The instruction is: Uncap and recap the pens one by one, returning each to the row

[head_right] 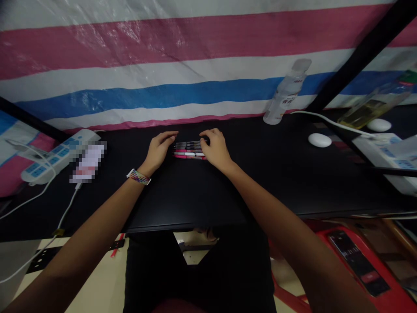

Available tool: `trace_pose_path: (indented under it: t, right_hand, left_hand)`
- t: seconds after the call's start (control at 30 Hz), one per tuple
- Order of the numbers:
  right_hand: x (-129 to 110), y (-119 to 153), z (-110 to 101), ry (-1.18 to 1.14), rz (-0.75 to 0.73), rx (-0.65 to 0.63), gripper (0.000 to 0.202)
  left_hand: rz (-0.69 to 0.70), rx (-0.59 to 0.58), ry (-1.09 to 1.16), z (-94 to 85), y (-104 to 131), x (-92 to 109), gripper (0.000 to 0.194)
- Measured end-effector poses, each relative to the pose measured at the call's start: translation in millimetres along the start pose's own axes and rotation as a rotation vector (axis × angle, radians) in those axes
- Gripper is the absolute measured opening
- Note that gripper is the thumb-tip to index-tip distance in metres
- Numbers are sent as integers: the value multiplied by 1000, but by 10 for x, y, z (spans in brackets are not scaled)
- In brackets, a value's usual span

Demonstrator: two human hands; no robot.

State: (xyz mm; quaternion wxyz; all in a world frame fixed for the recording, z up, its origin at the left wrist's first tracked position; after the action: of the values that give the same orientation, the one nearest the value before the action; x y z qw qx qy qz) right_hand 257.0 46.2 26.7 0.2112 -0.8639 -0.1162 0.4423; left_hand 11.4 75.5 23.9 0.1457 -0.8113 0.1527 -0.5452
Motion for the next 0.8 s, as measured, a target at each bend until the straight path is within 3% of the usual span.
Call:
trace_pose_path:
  t: [0.27,0.6,0.8]
  right_hand:
    - [93,23,152,-357,130,39,26]
    - [29,34,162,-343,180,26,25]
    - [-52,174,168,-387,152,8,25]
  left_hand:
    - [-73,-14,265,228,52,59,27]
    - [-145,3,318,254,193,132,12]
    - [-204,0,352,206,455,198,11]
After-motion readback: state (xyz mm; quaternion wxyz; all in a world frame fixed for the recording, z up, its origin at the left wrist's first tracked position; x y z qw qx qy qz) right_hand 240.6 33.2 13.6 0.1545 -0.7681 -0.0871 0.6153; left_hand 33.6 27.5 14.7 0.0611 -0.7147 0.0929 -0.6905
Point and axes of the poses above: each hand's wrist, its own y-axis away from the middle knuckle, its own z-axis out of the palm, x = y × z, the point moved 8 cm from there along -y, towards the middle knuckle, and after that the axes turned 1 degree about -x, right-handed, at the moved point
